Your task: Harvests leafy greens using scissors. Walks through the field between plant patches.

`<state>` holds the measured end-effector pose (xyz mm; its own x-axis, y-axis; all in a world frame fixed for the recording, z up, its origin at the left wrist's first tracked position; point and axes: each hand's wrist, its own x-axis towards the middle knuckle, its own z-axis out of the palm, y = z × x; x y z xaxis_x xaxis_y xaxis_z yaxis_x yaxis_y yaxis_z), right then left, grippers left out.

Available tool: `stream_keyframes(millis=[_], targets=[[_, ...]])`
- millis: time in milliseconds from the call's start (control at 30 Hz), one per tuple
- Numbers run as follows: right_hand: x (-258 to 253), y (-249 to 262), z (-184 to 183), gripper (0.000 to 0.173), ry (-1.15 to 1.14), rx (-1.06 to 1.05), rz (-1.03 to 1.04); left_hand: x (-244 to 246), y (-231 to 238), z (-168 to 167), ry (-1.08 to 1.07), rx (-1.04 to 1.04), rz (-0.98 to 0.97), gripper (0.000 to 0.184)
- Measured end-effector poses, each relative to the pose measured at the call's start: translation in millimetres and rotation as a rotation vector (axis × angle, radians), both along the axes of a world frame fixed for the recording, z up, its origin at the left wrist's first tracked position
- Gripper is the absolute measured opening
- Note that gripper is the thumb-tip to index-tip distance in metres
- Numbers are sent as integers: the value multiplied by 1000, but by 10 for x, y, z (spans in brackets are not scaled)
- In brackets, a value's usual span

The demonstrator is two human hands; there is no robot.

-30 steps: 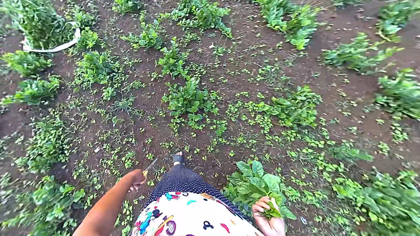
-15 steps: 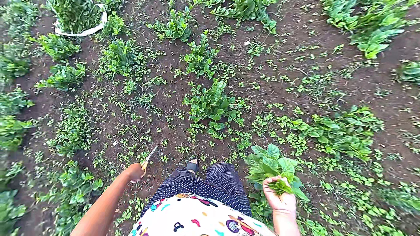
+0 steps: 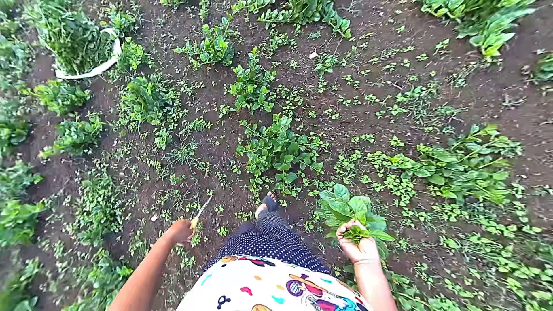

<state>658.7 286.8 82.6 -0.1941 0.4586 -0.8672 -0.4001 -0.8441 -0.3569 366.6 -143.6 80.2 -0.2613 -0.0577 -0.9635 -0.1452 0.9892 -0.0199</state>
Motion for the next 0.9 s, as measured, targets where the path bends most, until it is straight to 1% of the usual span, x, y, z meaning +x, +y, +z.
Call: stream_keyframes(millis=[100, 200, 233, 367, 500, 633, 700, 800, 900], targets=[[-217, 72, -83, 40, -33, -17, -5, -314, 178, 98, 47, 6, -58, 34], [-349, 77, -130, 42, -27, -35, -18, -463, 288, 159, 112, 3, -73, 34], [-395, 65, -141, 43, -16, -37, -31, -521, 319, 161, 118, -10, -106, 35], [-540, -34, -280, 47, 63, -57, -158, -943, 479, 138, 67, -64, -370, 38], [-746, -205, -502, 49, 98, -61, -341, -1729, 835, 49, 57, -84, -583, 36], [-1034, -378, -619, 50, 91, 4, -551, -2592, 1661, -132, 118, -17, -741, 38], [-1171, -481, -626, 51, 76, 37, -645, -2868, 2172, -272, 134, 44, -855, 41], [-1353, -608, -670, 52, 56, 65, -732, -2906, 3002, -383, 113, 163, -1012, 46], [-1417, -691, -803, 53, 56, 85, -818, -2582, 3674, -636, 70, 276, -1119, 45]])
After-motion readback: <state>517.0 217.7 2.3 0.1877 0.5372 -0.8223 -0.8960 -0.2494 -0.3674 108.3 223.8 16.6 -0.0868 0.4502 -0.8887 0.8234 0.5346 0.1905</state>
